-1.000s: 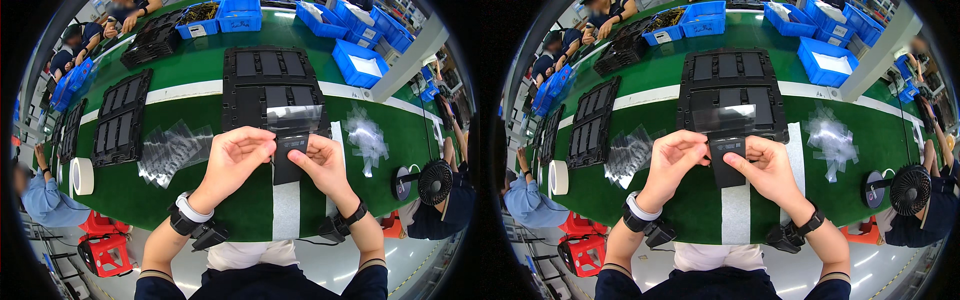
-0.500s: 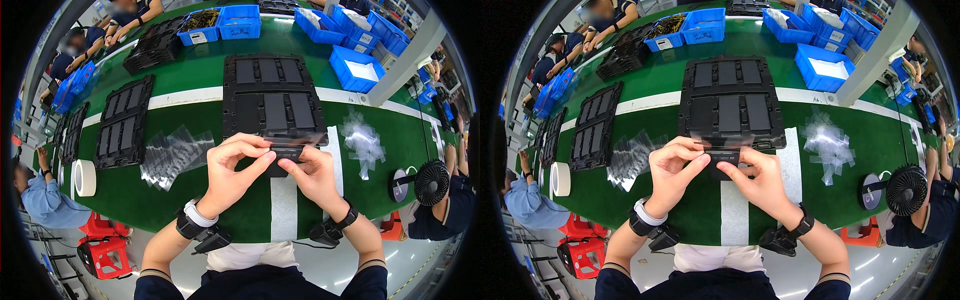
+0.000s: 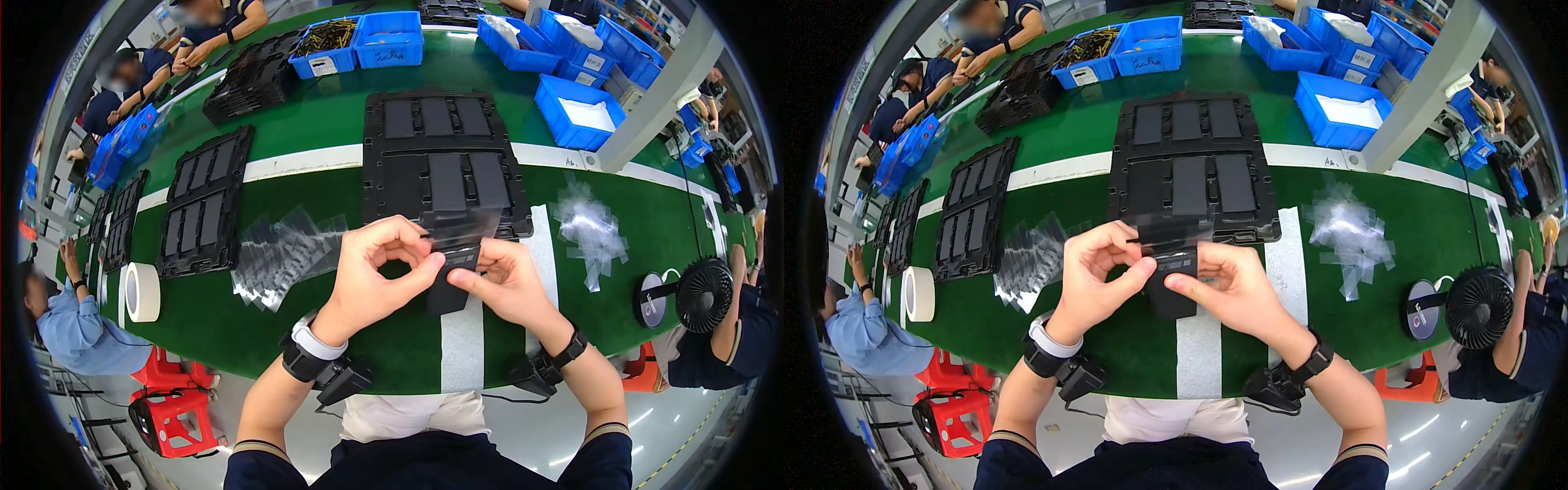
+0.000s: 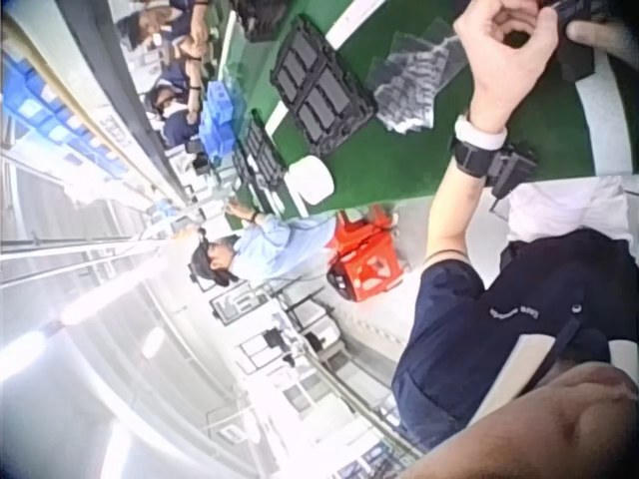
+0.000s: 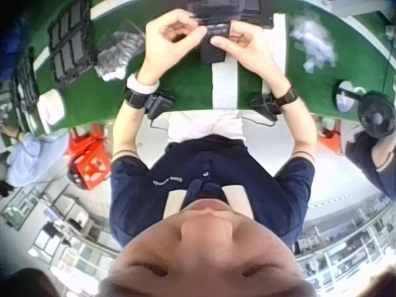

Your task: The recorder is assembling small electronic components on a factory production line, specifically applying a protective film or component to a black rectangular housing.

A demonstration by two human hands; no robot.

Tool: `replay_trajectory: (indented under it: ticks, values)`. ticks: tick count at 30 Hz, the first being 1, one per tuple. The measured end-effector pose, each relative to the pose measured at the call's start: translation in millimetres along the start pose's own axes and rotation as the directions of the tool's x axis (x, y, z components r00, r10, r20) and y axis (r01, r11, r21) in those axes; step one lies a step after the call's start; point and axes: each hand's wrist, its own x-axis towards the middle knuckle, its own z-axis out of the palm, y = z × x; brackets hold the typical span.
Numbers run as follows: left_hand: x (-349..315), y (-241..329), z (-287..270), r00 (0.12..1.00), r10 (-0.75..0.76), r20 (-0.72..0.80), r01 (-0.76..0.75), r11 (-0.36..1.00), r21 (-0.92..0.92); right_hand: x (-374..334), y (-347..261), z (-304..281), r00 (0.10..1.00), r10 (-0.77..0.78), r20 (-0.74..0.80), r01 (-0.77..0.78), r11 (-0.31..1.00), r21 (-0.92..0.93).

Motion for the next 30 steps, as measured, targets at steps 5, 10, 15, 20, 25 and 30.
replay_trajectory:
  ticks: [5,10,15,20,25,30]
  values:
    - [1,-7,0,0.999,0.049,-0.016,-0.048,0.997,0.056,1,5,1,1.0,0.001,-0.023,-0.002,1.0,-0.011]
    - [4,-6,3,0.999,-0.043,-0.022,0.046,0.993,0.111,2,6,-1,0.989,-0.079,-0.123,0.077,0.997,-0.018]
    - [3,-6,-2,0.998,-0.049,-0.025,0.053,0.981,0.184,5,-6,0,0.959,0.027,-0.281,0.002,0.995,0.1]
    - [7,-16,-6,0.984,-0.013,-0.18,0.064,0.957,0.282,-1,3,-15,0.996,-0.009,-0.089,-0.012,0.972,-0.235]
    - [8,-19,-6,0.984,-0.046,-0.17,0.077,0.981,0.181,4,-7,-6,0.996,0.045,-0.082,-0.084,0.81,-0.58]
    - [7,-16,-1,0.998,-0.056,-0.021,0.059,0.984,0.169,5,-7,-3,0.973,-0.185,-0.137,0.11,0.896,-0.43]
